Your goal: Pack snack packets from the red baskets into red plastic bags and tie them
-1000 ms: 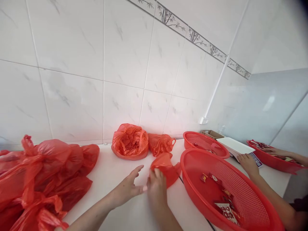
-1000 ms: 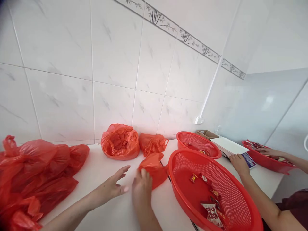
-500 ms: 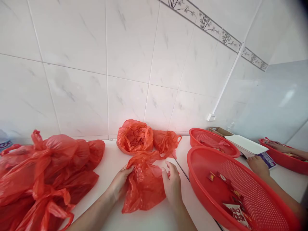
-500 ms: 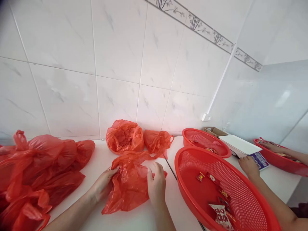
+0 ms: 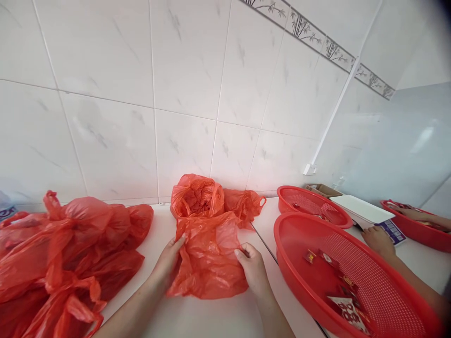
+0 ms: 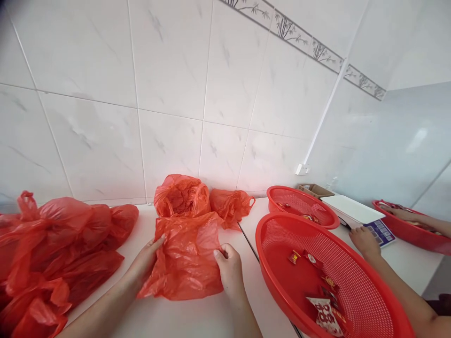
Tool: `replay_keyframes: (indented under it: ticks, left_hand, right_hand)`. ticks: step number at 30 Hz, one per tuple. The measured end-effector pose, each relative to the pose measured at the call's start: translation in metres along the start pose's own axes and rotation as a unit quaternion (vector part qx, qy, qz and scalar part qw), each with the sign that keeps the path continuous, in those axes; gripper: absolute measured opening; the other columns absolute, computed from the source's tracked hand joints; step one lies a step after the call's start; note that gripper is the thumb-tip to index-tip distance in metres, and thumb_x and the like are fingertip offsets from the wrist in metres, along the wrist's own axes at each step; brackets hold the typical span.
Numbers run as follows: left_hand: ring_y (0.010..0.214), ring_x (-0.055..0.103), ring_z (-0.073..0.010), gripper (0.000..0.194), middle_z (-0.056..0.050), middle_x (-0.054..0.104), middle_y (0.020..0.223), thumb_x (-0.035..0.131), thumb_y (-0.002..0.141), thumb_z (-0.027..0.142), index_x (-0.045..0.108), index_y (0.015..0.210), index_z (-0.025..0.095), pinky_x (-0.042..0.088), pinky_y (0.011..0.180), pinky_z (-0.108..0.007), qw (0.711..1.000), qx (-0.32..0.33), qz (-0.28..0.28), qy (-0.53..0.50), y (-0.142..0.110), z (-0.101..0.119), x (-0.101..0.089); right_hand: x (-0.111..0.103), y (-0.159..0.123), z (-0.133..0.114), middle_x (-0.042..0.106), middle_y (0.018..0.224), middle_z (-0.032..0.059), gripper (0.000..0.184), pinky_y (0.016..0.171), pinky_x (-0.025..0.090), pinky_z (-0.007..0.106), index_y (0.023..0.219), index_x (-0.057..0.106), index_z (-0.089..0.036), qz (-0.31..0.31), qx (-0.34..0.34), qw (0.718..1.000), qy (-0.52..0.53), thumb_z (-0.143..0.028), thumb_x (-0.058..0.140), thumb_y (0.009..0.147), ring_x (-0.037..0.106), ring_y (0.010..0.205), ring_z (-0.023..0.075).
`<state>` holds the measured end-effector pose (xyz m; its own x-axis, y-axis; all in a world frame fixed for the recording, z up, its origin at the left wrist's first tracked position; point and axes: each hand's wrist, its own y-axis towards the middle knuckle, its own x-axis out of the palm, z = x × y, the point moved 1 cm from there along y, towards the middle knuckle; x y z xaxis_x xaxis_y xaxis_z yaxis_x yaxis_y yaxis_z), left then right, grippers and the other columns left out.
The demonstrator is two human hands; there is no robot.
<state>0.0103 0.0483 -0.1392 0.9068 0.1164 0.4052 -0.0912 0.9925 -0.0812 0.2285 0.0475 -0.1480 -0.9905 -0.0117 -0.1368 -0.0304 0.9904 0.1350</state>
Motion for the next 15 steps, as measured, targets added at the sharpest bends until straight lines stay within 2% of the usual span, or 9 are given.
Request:
replay_keyframes:
  ticks: [2,4,5,7,9,11,13,15]
  left_hand:
    - [0.077,0.065,-0.0227,0.038,-0.004,0.063,0.082,0.067,0.073,0.043,0.056,0.100,0.019,0.050,0.068,-0.034,0.997,0.047,0.055,0.041,0.002,0.000,-0.002]
    - [0.082,0.061,-0.0201,0.041,-0.001,0.059,0.086,0.069,0.070,0.039,0.054,0.104,0.022,0.048,0.073,-0.032,0.986,0.104,0.107,0.076,0.001,0.001,0.000]
    - [0.083,0.059,-0.0190,0.041,0.000,0.057,0.087,0.070,0.070,0.038,0.054,0.105,0.023,0.046,0.075,-0.031,0.980,0.130,0.120,0.092,-0.001,0.000,0.003]
    - [0.080,0.057,-0.0176,0.037,0.001,0.056,0.085,0.070,0.071,0.037,0.056,0.103,0.024,0.045,0.074,-0.029,0.975,0.157,0.096,0.123,-0.007,-0.003,0.013]
    - [0.074,0.057,-0.0175,0.032,0.000,0.058,0.082,0.069,0.071,0.040,0.060,0.097,0.022,0.046,0.070,-0.029,0.976,0.151,0.037,0.149,-0.016,-0.009,0.026]
    - [0.079,0.061,-0.0207,0.038,-0.004,0.063,0.091,0.071,0.070,0.043,0.061,0.099,0.020,0.049,0.073,-0.032,0.980,0.118,-0.008,0.162,-0.025,-0.017,0.037]
    - [0.101,0.061,-0.0266,0.054,-0.011,0.062,0.115,0.072,0.069,0.046,0.056,0.113,0.019,0.048,0.085,-0.036,0.988,0.060,-0.002,0.145,-0.032,-0.024,0.043]
    - [0.119,0.052,-0.0273,0.066,-0.012,0.054,0.131,0.072,0.070,0.048,0.047,0.125,0.022,0.043,0.095,-0.037,0.995,0.004,0.016,0.103,-0.035,-0.031,0.044]
  right_hand:
    - [-0.010,0.002,-0.004,0.047,0.060,-0.0044,0.022,0.055,0.033,0.023,0.063,0.042,-0.022,0.109,-0.024,0.991,-0.077,-0.033,0.054,0.078,0.041,0.058,0.0130]
    - [-0.017,0.001,-0.006,0.052,0.065,-0.0022,0.018,0.058,0.034,0.025,0.067,0.046,-0.022,0.210,-0.038,0.963,-0.162,-0.034,0.053,0.080,0.045,0.061,0.0153]
    - [-0.019,0.000,-0.007,0.055,0.069,-0.0011,0.016,0.060,0.035,0.026,0.070,0.048,-0.023,0.246,-0.048,0.949,-0.191,-0.034,0.052,0.081,0.047,0.064,0.0163]
    - [-0.016,-0.004,-0.009,0.057,0.075,0.0009,0.013,0.064,0.037,0.027,0.075,0.051,-0.023,0.280,-0.088,0.931,-0.216,-0.034,0.051,0.082,0.049,0.068,0.0177]
    - [-0.004,-0.010,-0.011,0.057,0.077,0.0021,0.012,0.069,0.039,0.028,0.078,0.052,-0.022,0.261,-0.144,0.934,-0.199,-0.034,0.052,0.082,0.051,0.072,0.0181]
    - [0.013,-0.017,-0.012,0.056,0.077,0.0017,0.013,0.070,0.041,0.028,0.078,0.052,-0.022,0.184,-0.162,0.959,-0.141,-0.034,0.053,0.082,0.050,0.072,0.0172]
    - [0.030,-0.023,-0.014,0.055,0.075,0.0004,0.015,0.068,0.043,0.027,0.077,0.052,-0.021,0.077,-0.119,0.989,-0.036,-0.035,0.055,0.082,0.050,0.071,0.0157]
    - [0.041,-0.026,-0.014,0.054,0.073,-0.0006,0.018,0.067,0.045,0.026,0.075,0.052,-0.020,-0.007,-0.050,0.995,0.082,-0.036,0.057,0.082,0.052,0.070,0.0146]
